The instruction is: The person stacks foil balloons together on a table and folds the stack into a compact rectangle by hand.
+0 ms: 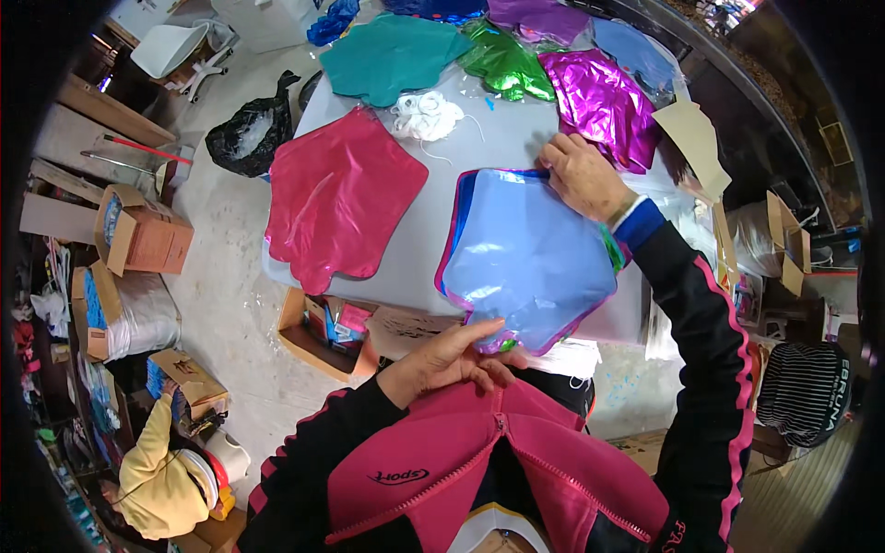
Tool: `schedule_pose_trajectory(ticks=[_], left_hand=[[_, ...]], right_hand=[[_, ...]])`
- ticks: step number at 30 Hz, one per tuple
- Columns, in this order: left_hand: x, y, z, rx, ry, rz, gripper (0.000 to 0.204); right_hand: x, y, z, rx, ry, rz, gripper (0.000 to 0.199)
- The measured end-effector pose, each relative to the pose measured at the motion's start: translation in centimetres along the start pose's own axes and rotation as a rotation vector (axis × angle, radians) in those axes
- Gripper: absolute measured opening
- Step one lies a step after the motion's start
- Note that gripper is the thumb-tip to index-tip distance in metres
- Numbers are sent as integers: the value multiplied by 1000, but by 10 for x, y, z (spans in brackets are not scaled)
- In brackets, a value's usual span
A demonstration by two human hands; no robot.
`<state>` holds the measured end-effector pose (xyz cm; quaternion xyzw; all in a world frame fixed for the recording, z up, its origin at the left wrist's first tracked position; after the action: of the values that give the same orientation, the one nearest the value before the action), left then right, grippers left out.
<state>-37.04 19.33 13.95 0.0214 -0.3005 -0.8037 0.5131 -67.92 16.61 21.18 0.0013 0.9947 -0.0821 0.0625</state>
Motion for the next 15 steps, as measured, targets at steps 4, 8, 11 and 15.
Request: schedule_pose_trajectory(ticks=[4, 8, 11, 15], left_hand=[[2, -4, -1, -22, -157, -20, 58], [3, 1, -1, -87, -196, -71, 55], [7, 5, 7, -122, -161, -110, 52], [8, -1, 13, -157, -99, -131, 49]], right_hand=[[-7, 15, -9, 54, 33, 71, 27], [-30, 18, -5, 62, -29, -33, 26], [-40, 22, -2, 51, -80, -47, 24], [-44, 21, 1, 51, -58, -56, 25]])
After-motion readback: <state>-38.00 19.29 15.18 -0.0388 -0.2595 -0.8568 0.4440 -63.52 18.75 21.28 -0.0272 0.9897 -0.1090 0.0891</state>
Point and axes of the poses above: each hand's wrist, its own y-axis away from the middle knuckle, its own z-axis out of the palm, x = y × z, the point moved 4 cm from there along -y, towards the middle knuckle, and after that the axes turned 3 degrees about -y, right-handed, at the moved point
